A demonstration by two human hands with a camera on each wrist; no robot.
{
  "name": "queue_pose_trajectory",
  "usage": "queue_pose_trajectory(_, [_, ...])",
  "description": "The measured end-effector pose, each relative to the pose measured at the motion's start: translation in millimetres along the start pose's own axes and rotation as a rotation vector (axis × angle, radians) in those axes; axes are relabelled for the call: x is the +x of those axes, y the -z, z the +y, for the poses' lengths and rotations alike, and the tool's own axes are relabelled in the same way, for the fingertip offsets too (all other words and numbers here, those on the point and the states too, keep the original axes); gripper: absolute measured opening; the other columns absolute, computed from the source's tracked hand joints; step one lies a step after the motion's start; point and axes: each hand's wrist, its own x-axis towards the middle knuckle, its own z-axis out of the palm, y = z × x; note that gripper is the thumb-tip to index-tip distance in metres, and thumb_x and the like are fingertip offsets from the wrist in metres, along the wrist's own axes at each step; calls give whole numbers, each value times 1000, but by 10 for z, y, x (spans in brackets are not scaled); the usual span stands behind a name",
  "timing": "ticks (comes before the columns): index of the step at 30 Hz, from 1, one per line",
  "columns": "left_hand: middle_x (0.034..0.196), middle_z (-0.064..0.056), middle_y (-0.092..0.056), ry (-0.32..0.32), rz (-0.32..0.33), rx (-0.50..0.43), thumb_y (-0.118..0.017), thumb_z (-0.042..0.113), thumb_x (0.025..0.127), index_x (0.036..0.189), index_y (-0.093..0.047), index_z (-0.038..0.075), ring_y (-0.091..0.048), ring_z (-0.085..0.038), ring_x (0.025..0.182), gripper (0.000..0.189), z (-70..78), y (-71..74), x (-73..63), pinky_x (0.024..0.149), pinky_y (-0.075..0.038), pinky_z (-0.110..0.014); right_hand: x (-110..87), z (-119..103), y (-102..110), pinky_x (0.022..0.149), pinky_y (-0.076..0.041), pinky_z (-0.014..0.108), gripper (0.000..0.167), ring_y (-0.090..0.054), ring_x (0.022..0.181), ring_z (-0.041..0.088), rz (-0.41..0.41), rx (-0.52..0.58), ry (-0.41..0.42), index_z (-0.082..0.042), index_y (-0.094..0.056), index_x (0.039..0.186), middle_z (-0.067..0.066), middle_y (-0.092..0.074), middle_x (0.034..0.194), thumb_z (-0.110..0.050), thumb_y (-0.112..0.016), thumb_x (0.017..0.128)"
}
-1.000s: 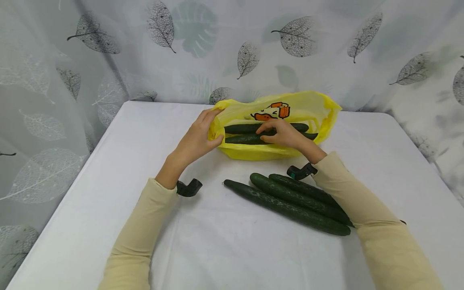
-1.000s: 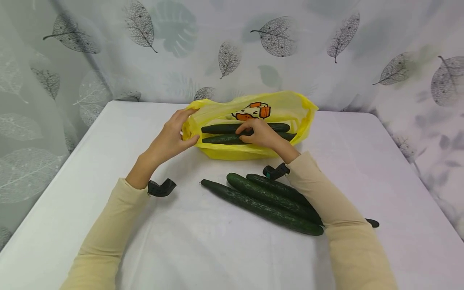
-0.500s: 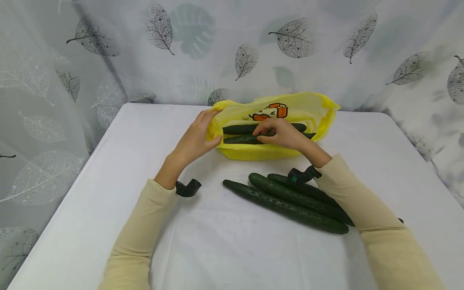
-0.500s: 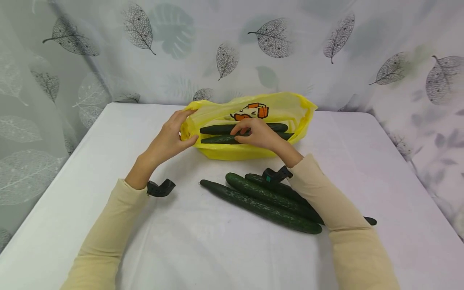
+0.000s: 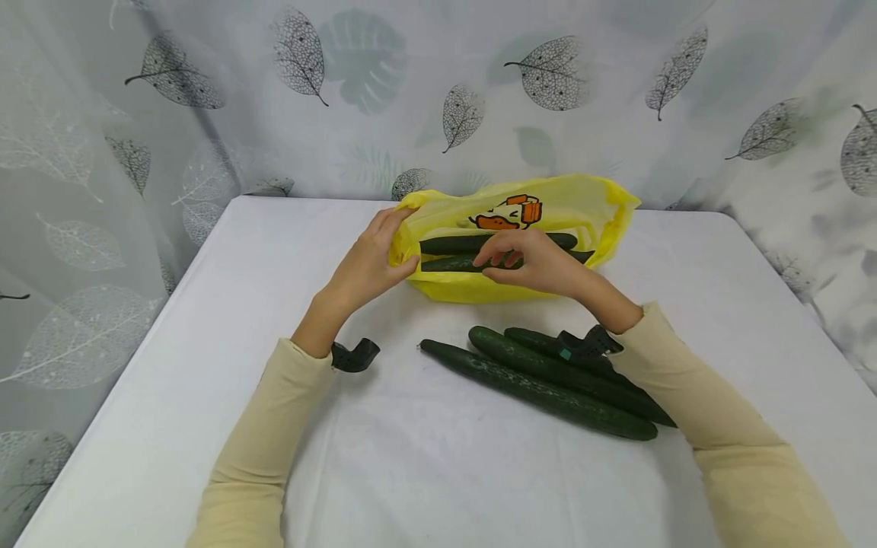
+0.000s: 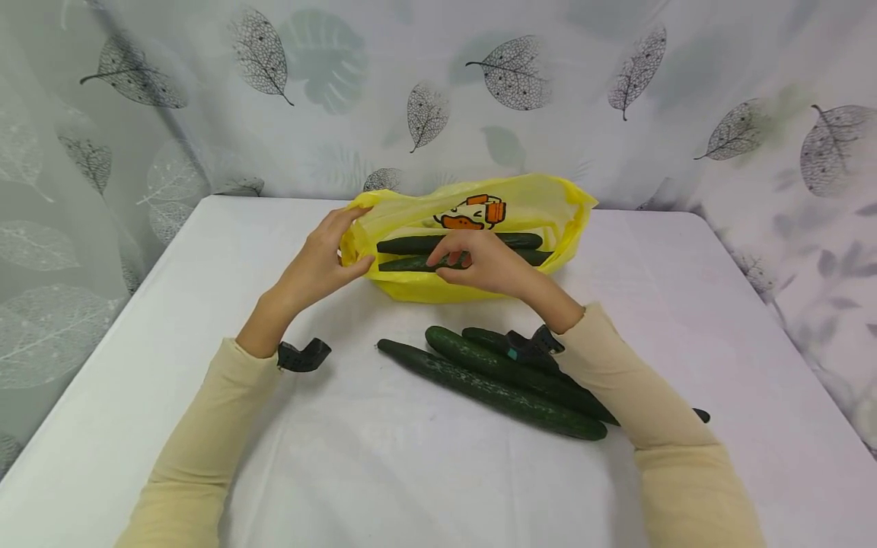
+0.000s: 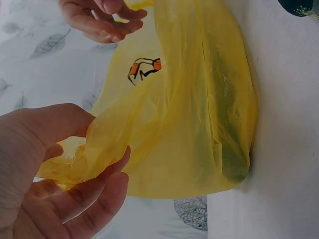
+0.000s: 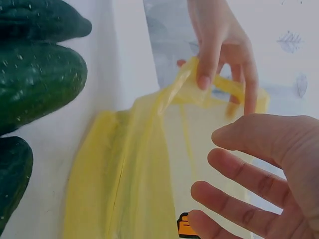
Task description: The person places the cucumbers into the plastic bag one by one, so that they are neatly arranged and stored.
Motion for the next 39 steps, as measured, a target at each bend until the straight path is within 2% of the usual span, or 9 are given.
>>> queue_pose_trajectory(7, [145, -18, -39, -11, 5, -2, -66, 11, 89, 145, -39, 0, -41, -33, 132, 63, -1, 6, -6, 110, -34, -43, -145, -88, 14, 73, -55, 31, 14, -63, 80, 17, -4, 4, 8, -4, -73, 102, 7, -70, 100, -2, -69, 88])
queue_pose_trajectory(16, [145, -19, -39, 4, -8, -1, -66, 11, 89, 145, -39, 0, -41, -33, 133, 64, 6, 0, -5, 111, -33, -43, -389, -87, 33, 70, -56, 31, 16, -64, 79, 15, -46, 6, 10, -6, -73, 100, 8, -70, 98, -1, -71, 86])
queue_pose_trajectory(22, [145, -18, -39, 2, -7, 0, -66, 11, 89, 146, -39, 0, -41, -33, 132, 63, 16, 2, -11, 110, -34, -43, -542, -84, 64, 73, -55, 31, 14, -63, 80, 14, -131, 16, -97, -8, -73, 102, 2, -70, 99, -7, -70, 89])
queue_pose_trajectory(26, [145, -19, -39, -1, -5, 1, -66, 11, 89, 145, -39, 0, -41, -33, 132, 63, 15, 1, -12, 110, -34, -44, -631, -36, 90, 73, -55, 31, 16, -64, 81, 13, -199, 8, -140, -6, -73, 104, 6, -71, 101, -9, -69, 90])
queue_pose_trajectory(32, [145, -19, -39, -4, -6, 4, -66, 12, 89, 145, -39, 0, -41, -33, 132, 63, 13, 3, -12, 110, -34, -44, -769, 52, 92, 74, -55, 30, 22, -64, 87, 17, -280, 71, -202, -1, -69, 110, 10, -69, 107, -13, -67, 92])
queue_pose_trajectory(39, [145, -19, -38, -3, -9, 3, -66, 11, 89, 145, -38, 0, -41, -33, 132, 63, 12, 7, -15, 110, -34, -43, -922, 124, 53, 75, -54, 31, 25, -64, 88, 17, -319, 61, -261, -3, -67, 114, 9, -67, 111, -16, -67, 92])
